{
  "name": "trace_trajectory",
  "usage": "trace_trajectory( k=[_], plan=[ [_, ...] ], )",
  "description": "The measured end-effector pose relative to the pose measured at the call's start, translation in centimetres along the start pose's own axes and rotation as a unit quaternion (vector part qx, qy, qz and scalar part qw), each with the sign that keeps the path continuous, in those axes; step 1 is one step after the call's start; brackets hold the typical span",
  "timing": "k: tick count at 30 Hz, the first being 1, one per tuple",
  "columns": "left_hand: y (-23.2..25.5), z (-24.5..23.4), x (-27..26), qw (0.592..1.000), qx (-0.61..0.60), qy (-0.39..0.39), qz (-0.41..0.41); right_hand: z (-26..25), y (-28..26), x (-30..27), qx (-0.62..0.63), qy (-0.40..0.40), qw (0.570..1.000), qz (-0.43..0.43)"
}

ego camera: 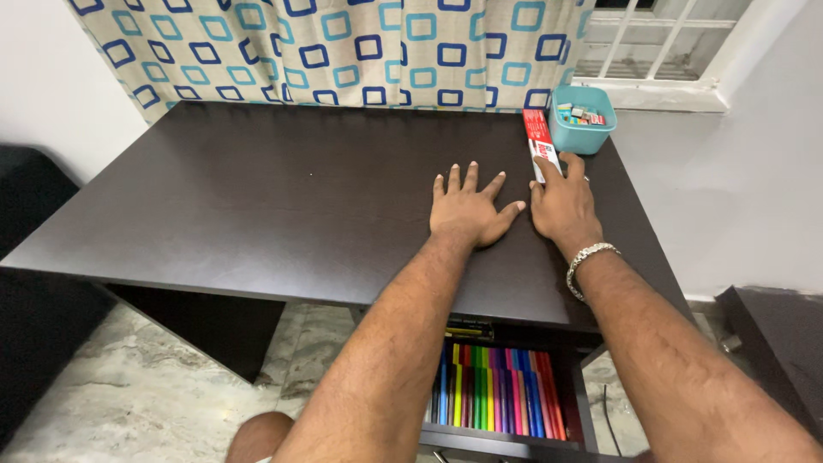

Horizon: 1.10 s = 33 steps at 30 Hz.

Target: The person organizes stationery items by placing colored markers, highlighters, and packaged pens into a desk drawer. They arrange the items neatly and close the drawer at the end.

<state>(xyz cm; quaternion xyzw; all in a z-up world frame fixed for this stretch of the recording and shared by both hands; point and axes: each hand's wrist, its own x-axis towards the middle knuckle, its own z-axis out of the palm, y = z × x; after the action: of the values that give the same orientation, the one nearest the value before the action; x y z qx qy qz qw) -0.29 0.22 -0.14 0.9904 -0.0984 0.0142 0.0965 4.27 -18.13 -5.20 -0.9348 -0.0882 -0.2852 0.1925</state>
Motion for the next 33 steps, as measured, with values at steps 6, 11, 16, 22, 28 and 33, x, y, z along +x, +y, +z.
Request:
trace_trajectory(
  k=[6,11,16,22,28,33],
  plan=[
    [-0.3,0.0,-1.7,1.000,0.002,0.010,-0.002,0.2,0.5,-0.3,0.026,0.010,0.999,-0.023],
    [-0.9,0.6,-2.4,0.999,-0.020,0.030,-0.010,-0.4,0.8,-0.7,0.043,0.013,0.998,-0.044],
    [-1.7,1.1,-3.3,0.998,-0.025,0.063,-0.009,-0.7,1.0,-1.5,0.052,-0.008,0.998,-0.037],
    [-2.3,0.4,-5.4,0.996,-0.032,0.074,-0.025,-2.6,0.1,-3.2,0.089,-0.031,0.994,-0.050],
    [-3.4,0.2,-7.0,0.994,-0.032,0.095,-0.043,-5.2,-2.0,-5.0,0.127,-0.062,0.989,-0.036],
    [-4.5,-0.2,-7.9,0.991,-0.035,0.115,-0.050,-6.6,-2.9,-6.0,0.146,-0.090,0.984,-0.049]
  ],
)
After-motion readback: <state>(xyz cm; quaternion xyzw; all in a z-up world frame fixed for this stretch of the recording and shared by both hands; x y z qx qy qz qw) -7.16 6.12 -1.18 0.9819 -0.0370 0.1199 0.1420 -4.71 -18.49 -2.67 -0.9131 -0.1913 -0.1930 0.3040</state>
